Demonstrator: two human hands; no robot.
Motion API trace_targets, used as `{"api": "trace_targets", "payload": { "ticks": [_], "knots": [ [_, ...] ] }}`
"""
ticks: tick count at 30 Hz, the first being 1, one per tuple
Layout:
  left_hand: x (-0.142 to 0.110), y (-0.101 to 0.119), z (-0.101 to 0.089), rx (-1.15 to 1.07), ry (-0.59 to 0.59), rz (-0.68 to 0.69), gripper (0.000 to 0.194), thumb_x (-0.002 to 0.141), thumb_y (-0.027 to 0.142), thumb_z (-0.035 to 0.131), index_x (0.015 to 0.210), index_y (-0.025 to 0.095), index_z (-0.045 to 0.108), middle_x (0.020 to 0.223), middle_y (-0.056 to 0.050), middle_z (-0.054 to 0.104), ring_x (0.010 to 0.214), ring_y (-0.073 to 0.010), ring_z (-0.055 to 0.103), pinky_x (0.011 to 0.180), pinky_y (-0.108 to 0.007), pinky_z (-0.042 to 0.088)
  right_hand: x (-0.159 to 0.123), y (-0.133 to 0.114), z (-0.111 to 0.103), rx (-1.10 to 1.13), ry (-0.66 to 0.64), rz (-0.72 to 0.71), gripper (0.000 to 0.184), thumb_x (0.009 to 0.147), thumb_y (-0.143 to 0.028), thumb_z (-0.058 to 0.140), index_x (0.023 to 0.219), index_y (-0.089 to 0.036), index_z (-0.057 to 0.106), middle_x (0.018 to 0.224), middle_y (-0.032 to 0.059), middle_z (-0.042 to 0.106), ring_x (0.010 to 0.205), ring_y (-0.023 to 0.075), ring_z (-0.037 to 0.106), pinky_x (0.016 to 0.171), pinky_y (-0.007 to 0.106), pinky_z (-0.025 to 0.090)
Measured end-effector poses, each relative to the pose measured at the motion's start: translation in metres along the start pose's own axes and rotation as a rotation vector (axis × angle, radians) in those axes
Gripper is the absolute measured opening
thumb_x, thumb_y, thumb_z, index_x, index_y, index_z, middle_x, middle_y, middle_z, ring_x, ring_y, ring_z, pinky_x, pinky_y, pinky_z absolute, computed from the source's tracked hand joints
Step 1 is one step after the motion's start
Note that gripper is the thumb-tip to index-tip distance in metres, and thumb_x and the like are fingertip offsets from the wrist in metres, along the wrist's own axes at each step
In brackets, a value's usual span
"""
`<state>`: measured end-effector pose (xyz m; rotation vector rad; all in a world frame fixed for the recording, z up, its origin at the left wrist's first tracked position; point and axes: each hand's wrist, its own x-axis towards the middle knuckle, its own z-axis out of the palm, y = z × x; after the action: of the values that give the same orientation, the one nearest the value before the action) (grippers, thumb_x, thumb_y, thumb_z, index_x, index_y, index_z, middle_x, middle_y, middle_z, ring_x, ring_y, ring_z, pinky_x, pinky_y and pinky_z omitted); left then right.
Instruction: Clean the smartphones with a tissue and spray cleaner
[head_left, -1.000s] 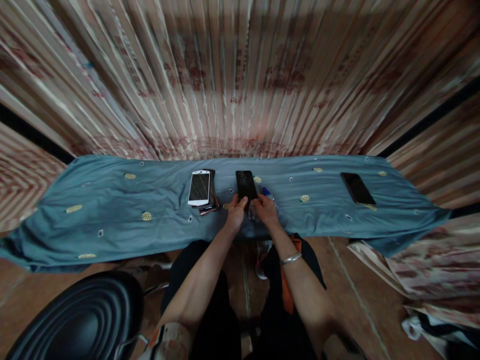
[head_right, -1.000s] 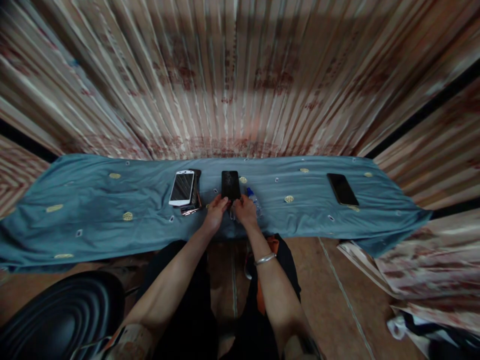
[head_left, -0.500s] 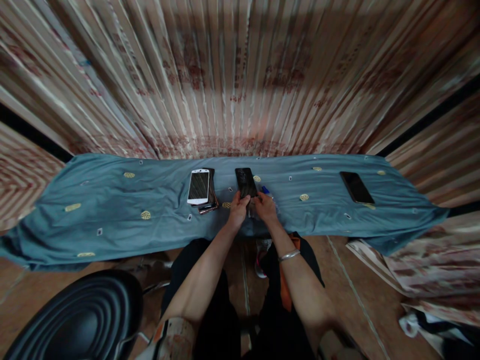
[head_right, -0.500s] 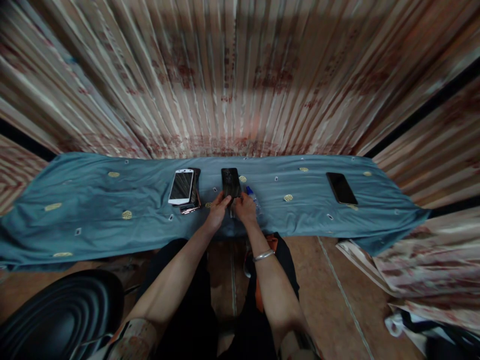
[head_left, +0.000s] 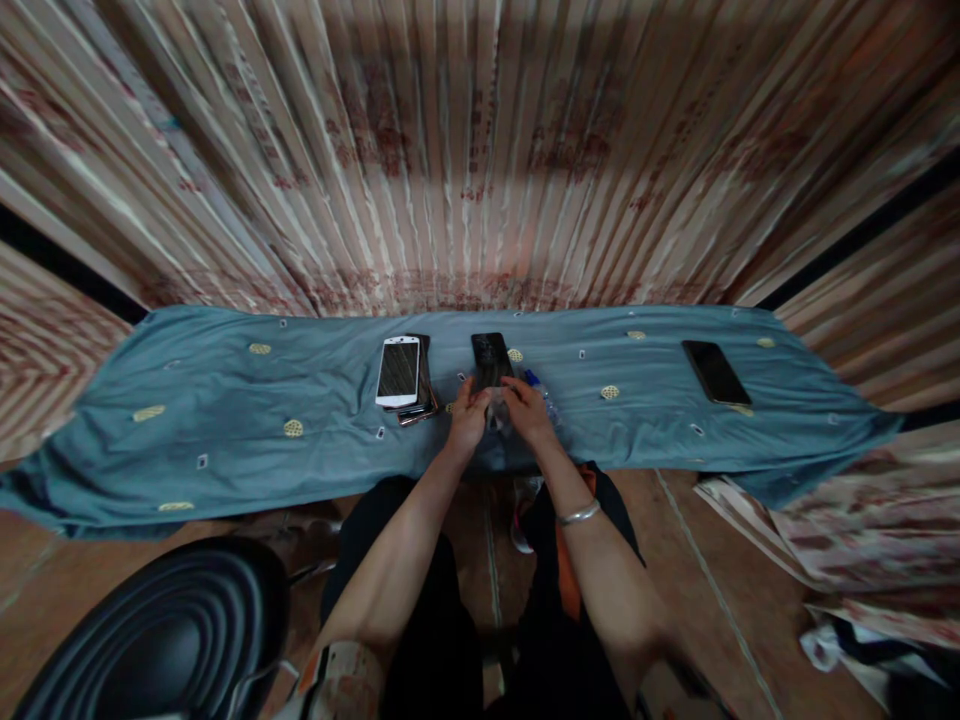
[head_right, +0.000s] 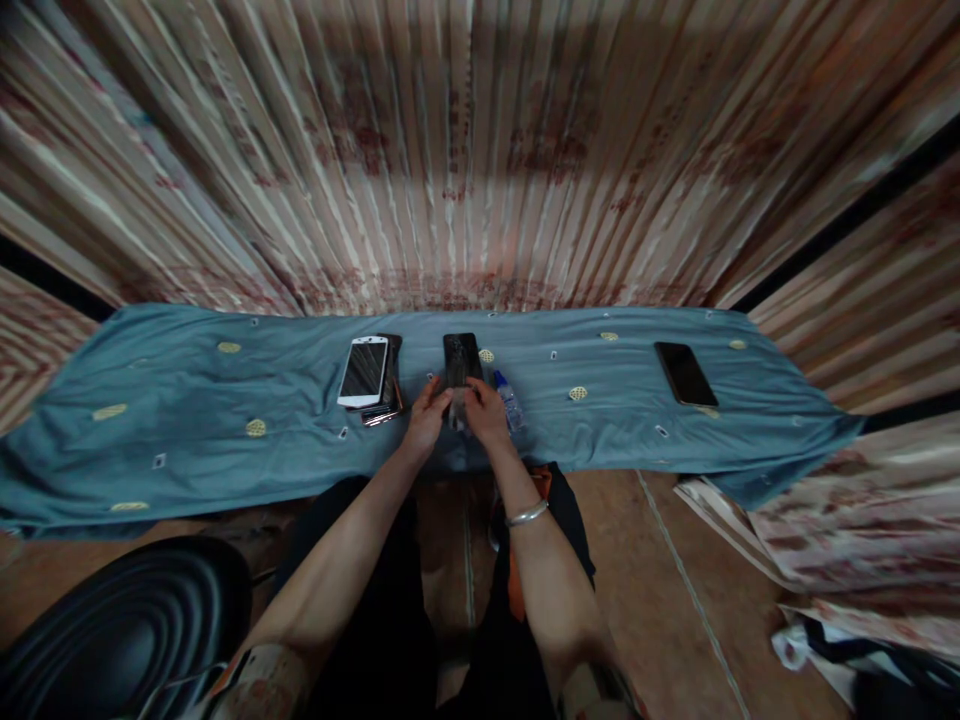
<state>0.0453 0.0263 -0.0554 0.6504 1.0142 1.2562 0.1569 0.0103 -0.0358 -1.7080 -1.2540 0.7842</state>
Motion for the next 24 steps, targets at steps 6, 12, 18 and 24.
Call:
{"api": "trace_targets", "payload": {
  "ticks": [6, 12, 18, 24],
  "knots": [
    [-0.02, 0.024, -0.003, 0.012, -0.062, -0.098, 0.042, 0.057, 0.037, 0.089, 0.09, 0.016, 0.074, 0.08, -0.001, 0.073, 0.071, -0.0133, 0.066, 0.069, -0.025, 0.052, -0.004, -0.004, -0.003, 0.649, -0.081, 0.058, 0.031, 0.073, -0.031, 0.064, 0.101, -0.021, 0.075, 0.092, 0.0021, 0.078, 0.083, 0.0188, 0.07, 0.076, 0.03, 0.056],
    [-0.035, 0.037, -0.007, -0.026, -0.115, -0.187, 0.044, 0.06, 0.05, 0.087, 0.082, 0.015, 0.072, 0.074, -0.004, 0.072, 0.066, -0.0184, 0.068, 0.064, -0.031, 0.054, -0.011, -0.019, -0.008, 0.909, -0.204, 0.082, 0.041, 0.064, -0.024, 0.058, 0.102, -0.022, 0.073, 0.082, 0.0015, 0.079, 0.081, 0.0211, 0.072, 0.08, 0.034, 0.057],
    [-0.041, 0.042, -0.013, 0.018, -0.072, -0.151, 0.046, 0.049, 0.041, 0.093, 0.079, 0.014, 0.07, 0.068, -0.002, 0.07, 0.059, -0.0146, 0.064, 0.059, -0.028, 0.053, -0.014, -0.027, -0.007, 0.969, -0.27, 0.076, 0.04, 0.063, -0.021, 0.058, 0.1, -0.02, 0.073, 0.083, 0.0028, 0.08, 0.08, 0.021, 0.073, 0.079, 0.033, 0.057],
    [-0.046, 0.049, -0.018, 0.068, -0.054, -0.116, 0.05, 0.036, 0.04, 0.095, 0.072, 0.015, 0.071, 0.067, -0.001, 0.069, 0.064, -0.0142, 0.063, 0.06, -0.026, 0.051, -0.016, -0.029, -0.006, 0.943, -0.392, 0.052, 0.041, 0.065, -0.021, 0.055, 0.101, -0.02, 0.074, 0.088, 0.0042, 0.08, 0.087, 0.0226, 0.073, 0.08, 0.035, 0.056]
  ]
}}
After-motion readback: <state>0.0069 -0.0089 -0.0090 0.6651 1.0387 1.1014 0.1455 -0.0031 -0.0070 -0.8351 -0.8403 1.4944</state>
